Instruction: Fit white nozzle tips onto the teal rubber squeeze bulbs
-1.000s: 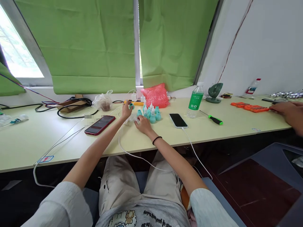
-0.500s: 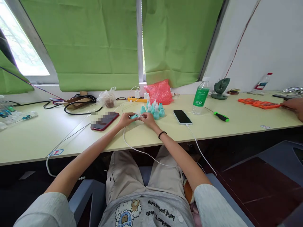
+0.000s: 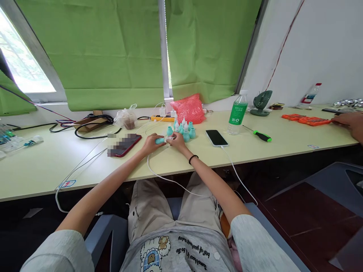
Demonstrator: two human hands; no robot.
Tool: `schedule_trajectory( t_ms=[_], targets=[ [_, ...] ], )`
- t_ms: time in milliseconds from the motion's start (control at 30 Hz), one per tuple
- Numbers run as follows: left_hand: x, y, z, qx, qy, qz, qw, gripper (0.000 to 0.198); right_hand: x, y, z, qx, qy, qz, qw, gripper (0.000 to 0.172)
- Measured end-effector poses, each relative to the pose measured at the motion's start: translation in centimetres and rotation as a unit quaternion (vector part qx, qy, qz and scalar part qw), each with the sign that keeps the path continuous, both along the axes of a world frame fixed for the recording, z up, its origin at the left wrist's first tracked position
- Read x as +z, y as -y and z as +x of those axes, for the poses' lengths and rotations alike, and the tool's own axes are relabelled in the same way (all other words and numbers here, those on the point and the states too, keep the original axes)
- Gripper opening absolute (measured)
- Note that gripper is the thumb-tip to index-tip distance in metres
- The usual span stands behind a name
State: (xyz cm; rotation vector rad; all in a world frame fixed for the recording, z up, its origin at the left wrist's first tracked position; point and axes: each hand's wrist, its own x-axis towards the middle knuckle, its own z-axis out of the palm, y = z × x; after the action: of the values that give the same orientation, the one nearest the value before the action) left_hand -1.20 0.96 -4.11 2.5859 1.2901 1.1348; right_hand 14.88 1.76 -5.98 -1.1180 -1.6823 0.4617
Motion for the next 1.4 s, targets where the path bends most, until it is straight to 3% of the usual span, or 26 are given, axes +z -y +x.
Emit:
schedule_trajectory(
  t_ms=[300,600,1067,1400],
  targets=[
    [-0.3,-1.2,-0.2,0.007,0.029,-0.057,0.998,0.032,0.2,1.0,-0.4,-0.031,0.160,0.078,0.983,0.011],
    [-0.4,-1.7,-0.5,-0.011,0.034,-0.092,0.995,0.033,0.3,1.7,-0.6,-0.058,0.281,0.081,0.955,0.014],
    [-0.1,-1.2,-0.5,-0.040,0.048,-0.110,0.992,0.032,0.3,1.7,-0.5,-0.064,0.342,0.074,0.935,0.009],
    [0.2,-0.9,-0.4,-0.020,0.060,-0.110,0.992,0.032,0.3,1.8,-0.5,-0.069,0.315,0.112,0.940,0.031]
  ],
)
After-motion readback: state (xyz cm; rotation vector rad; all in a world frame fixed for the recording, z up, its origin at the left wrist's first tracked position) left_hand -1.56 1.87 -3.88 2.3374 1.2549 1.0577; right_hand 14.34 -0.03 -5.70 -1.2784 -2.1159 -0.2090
